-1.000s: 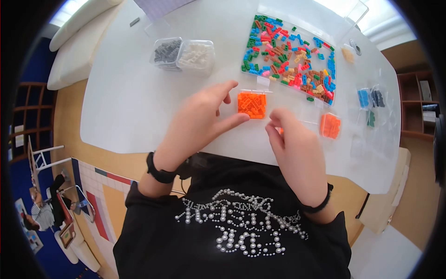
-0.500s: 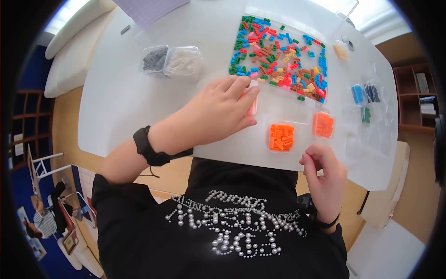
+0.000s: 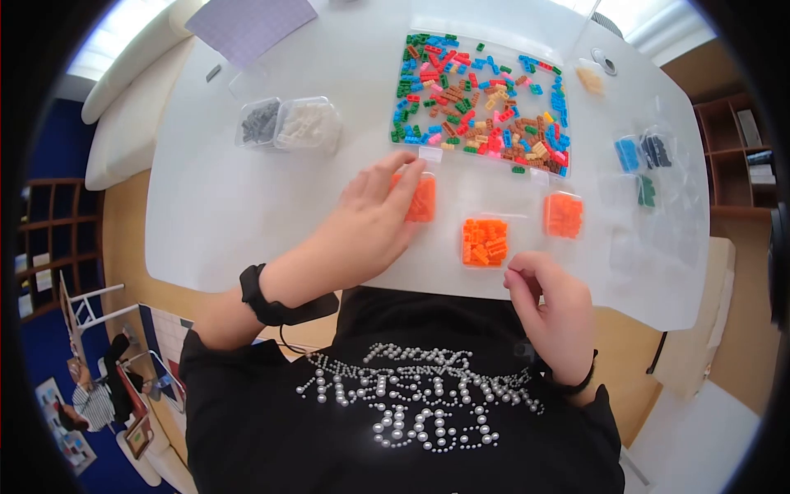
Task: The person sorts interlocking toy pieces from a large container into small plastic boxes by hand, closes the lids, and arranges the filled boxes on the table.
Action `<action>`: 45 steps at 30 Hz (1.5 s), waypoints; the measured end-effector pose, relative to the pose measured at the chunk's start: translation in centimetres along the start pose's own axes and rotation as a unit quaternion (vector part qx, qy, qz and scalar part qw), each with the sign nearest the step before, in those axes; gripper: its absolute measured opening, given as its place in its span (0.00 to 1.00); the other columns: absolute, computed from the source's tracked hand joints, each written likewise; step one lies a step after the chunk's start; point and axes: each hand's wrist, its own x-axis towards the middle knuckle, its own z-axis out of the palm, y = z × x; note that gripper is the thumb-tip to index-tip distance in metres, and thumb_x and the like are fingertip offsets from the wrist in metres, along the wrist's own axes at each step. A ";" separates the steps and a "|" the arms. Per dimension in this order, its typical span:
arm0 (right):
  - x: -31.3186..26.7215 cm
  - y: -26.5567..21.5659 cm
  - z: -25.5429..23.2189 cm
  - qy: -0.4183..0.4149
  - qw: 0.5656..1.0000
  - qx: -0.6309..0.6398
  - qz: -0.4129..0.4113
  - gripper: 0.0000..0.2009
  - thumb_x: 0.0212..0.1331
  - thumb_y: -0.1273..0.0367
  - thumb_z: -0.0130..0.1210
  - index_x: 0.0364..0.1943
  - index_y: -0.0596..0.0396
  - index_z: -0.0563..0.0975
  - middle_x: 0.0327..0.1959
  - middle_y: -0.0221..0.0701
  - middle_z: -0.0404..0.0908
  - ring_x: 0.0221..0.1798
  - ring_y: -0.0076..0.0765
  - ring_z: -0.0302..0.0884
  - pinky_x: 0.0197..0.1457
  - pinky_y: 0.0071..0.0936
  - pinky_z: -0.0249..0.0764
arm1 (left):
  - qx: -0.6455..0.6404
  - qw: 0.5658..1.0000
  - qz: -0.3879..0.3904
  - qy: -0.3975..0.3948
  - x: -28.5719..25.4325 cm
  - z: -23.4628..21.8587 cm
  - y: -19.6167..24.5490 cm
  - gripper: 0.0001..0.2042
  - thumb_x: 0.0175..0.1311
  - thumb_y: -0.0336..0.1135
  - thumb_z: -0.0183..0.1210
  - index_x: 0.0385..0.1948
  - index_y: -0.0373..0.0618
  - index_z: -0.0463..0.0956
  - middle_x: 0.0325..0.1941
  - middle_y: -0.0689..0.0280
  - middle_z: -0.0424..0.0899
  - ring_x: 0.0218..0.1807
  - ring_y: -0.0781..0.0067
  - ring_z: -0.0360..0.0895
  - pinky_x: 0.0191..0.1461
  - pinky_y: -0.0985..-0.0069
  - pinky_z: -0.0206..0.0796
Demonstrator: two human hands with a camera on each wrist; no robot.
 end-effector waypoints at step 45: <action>1.0 3.4 1.2 -0.018 0.944 -0.205 -0.260 0.16 0.46 0.72 0.61 0.42 0.58 0.75 0.49 0.35 0.75 0.56 0.42 0.72 0.57 0.37 0.71 | -0.022 0.991 -0.119 0.057 -1.4 -1.0 1.7 0.30 0.50 0.34 0.69 0.57 0.39 0.69 0.57 0.54 0.75 0.52 0.55 0.74 0.55 0.66 0.69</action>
